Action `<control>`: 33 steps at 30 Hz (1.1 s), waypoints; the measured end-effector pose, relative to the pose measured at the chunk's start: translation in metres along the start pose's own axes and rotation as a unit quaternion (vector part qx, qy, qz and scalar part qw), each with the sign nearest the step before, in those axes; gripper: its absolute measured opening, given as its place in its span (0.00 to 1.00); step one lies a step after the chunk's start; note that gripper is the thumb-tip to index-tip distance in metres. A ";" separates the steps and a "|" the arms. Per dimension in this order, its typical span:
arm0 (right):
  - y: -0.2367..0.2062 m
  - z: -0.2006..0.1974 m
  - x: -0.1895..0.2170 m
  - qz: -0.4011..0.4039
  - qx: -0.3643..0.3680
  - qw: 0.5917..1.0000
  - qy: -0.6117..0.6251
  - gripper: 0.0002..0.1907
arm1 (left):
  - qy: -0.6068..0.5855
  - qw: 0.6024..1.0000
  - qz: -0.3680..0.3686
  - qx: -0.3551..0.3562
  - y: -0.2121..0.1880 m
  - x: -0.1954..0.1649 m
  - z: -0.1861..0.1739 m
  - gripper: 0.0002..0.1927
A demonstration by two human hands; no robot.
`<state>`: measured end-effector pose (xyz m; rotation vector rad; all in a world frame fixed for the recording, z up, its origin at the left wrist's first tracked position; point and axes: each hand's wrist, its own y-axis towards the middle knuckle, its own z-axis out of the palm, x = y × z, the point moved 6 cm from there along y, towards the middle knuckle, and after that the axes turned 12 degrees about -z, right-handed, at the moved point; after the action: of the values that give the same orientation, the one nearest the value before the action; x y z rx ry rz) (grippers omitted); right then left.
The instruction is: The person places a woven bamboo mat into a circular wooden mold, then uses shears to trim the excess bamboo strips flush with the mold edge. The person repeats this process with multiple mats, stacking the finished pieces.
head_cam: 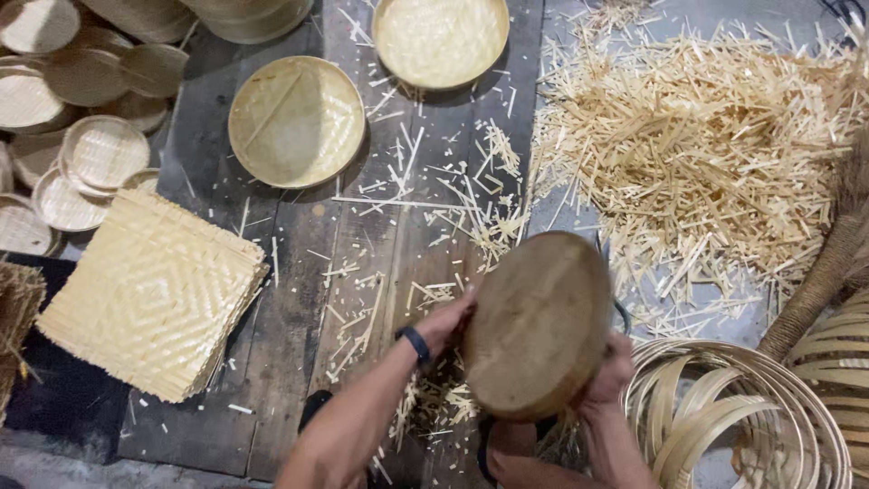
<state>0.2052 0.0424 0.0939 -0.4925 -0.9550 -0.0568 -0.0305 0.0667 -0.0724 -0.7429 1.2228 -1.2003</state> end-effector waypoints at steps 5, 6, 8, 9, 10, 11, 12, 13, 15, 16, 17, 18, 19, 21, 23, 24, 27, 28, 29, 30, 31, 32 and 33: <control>0.018 0.027 -0.062 0.126 0.082 0.989 -0.016 0.37 | -0.301 0.932 0.086 -0.183 0.030 0.055 -0.081 0.29; 0.023 0.027 -0.071 0.113 0.087 0.989 -0.027 0.36 | -0.295 0.918 0.150 -0.220 0.030 0.049 -0.101 0.28; 0.030 0.019 -0.092 0.100 0.107 0.979 -0.141 0.33 | -0.283 0.896 0.225 -0.259 0.017 0.046 -0.133 0.26; 0.031 0.013 -0.102 0.092 0.118 0.959 -0.242 0.31 | -0.273 0.895 0.242 -0.258 0.009 0.042 -0.147 0.25; 0.031 0.005 -0.111 0.082 0.129 0.928 -0.341 0.28 | -0.265 0.892 0.259 -0.258 -0.003 0.037 -0.162 0.24; 0.028 -0.003 -0.120 0.091 0.119 0.930 -0.335 0.26 | -0.232 0.894 0.270 -0.272 -0.021 0.034 -0.178 0.26; 0.024 -0.011 -0.128 0.101 0.107 0.933 -0.329 0.25 | -0.159 0.894 0.281 -0.311 -0.044 0.026 -0.199 0.29; 0.019 -0.019 -0.135 0.112 0.097 0.934 -0.324 0.23 | -0.052 0.876 0.286 -0.384 -0.074 0.023 -0.224 0.31; 0.005 -0.028 -0.142 0.114 0.111 0.929 -0.333 0.19 | 0.165 0.778 0.257 -0.549 -0.137 0.020 -0.278 0.35; -0.001 -0.034 -0.145 0.113 0.120 0.927 -0.337 0.18 | 0.256 0.727 0.211 -0.602 -0.161 0.023 -0.303 0.37; -0.005 -0.038 -0.144 0.065 0.139 0.919 -0.362 0.17 | 0.354 0.671 0.148 -0.635 -0.178 0.028 -0.324 0.52; -0.009 -0.040 -0.140 0.017 0.157 0.909 -0.385 0.15 | 0.426 0.609 0.063 -0.666 -0.190 0.033 -0.343 0.47; -0.012 -0.040 -0.137 -0.031 0.174 0.896 -0.408 0.14 | 0.491 0.540 -0.023 -0.684 -0.199 0.041 -0.357 0.43; -0.018 -0.043 -0.138 -0.028 0.198 0.873 -0.446 0.12 | 0.417 0.625 -0.017 -0.659 -0.209 0.059 -0.375 0.29; -0.019 -0.045 -0.139 -0.022 0.204 0.857 -0.472 0.12 | 0.384 0.686 -0.030 -0.618 -0.212 0.070 -0.383 0.22; -0.018 -0.046 -0.140 -0.016 0.200 0.853 -0.481 0.12 | 0.387 0.706 -0.048 -0.591 -0.213 0.073 -0.385 0.21; -0.014 -0.043 -0.139 -0.049 0.195 0.838 -0.508 0.14 | 0.432 0.729 -0.074 -0.526 -0.221 0.071 -0.389 0.21; -0.013 -0.043 -0.138 -0.066 0.192 0.832 -0.516 0.14 | 0.455 0.729 -0.080 -0.505 -0.224 0.070 -0.390 0.22; -0.012 -0.043 -0.139 -0.068 0.189 0.828 -0.523 0.15 | 0.472 0.719 -0.054 -0.507 -0.229 0.067 -0.389 0.20; -0.011 -0.044 -0.139 -0.070 0.185 0.824 -0.530 0.15 | 0.489 0.708 -0.028 -0.509 -0.232 0.065 -0.387 0.18; -0.011 -0.044 -0.139 -0.071 0.182 0.819 -0.539 0.15 | 0.504 0.698 -0.003 -0.508 -0.234 0.064 -0.384 0.16; -0.011 -0.044 -0.138 -0.080 0.183 0.808 -0.554 0.15 | 0.485 0.691 0.006 -0.537 -0.237 0.067 -0.385 0.17; -0.012 -0.044 -0.137 -0.091 0.185 0.797 -0.568 0.15 | 0.465 0.681 0.016 -0.565 -0.241 0.069 -0.384 0.19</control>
<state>0.1559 -0.0097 -0.0318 -0.0050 -2.1502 0.2873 -0.4712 0.0007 0.0366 -0.9674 2.9514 -0.6129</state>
